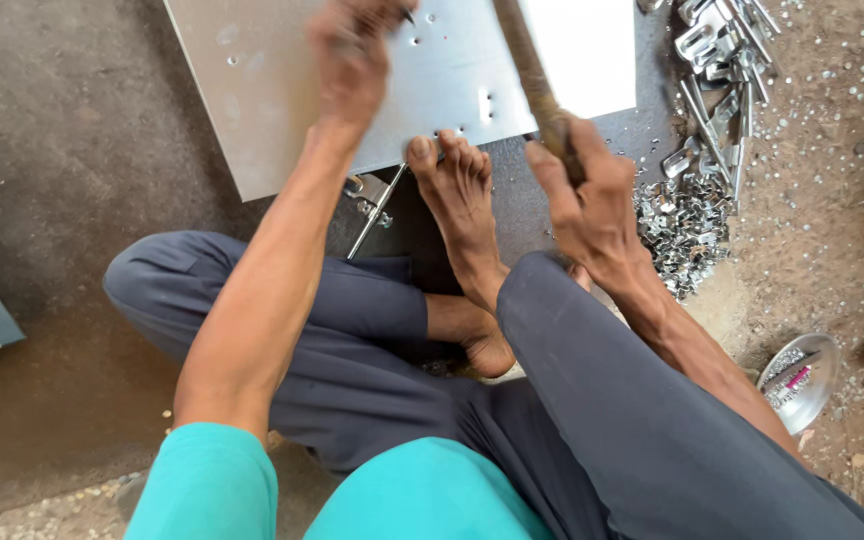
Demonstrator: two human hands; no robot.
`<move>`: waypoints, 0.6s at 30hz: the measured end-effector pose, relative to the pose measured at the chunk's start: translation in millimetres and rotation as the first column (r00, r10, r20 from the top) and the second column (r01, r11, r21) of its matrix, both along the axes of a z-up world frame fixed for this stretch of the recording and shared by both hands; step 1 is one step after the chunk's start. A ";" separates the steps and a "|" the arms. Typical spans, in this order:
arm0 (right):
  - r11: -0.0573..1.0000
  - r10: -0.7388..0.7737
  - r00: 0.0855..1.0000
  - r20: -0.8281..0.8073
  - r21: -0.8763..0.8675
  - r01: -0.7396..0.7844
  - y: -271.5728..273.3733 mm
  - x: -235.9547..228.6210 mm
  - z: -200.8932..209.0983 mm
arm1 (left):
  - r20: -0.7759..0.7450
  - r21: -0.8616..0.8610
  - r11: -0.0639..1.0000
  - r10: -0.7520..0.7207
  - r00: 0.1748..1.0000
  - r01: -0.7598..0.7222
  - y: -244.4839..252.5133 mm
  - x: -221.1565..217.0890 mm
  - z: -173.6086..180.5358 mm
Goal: The person sits on the floor and assembles metal boxes by attaching latches and hinges. They use a hammer and a punch to secure the hardware into pre-drilled holes on the metal panels. The person repeatedly positions the latch, aligns the punch, and strikes it with the hammer to fasten the components.
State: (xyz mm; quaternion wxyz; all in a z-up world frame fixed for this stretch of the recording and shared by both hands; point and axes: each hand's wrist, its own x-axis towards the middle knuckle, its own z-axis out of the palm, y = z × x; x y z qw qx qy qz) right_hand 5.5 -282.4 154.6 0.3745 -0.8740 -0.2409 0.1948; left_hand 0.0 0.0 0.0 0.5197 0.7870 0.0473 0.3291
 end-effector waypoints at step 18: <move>0.998 0.036 0.999 0.023 0.041 -0.037 -4.4 -0.9 3.7 | 0.030 0.093 0.994 -0.061 0.998 0.058 -16.5 17.6 19.8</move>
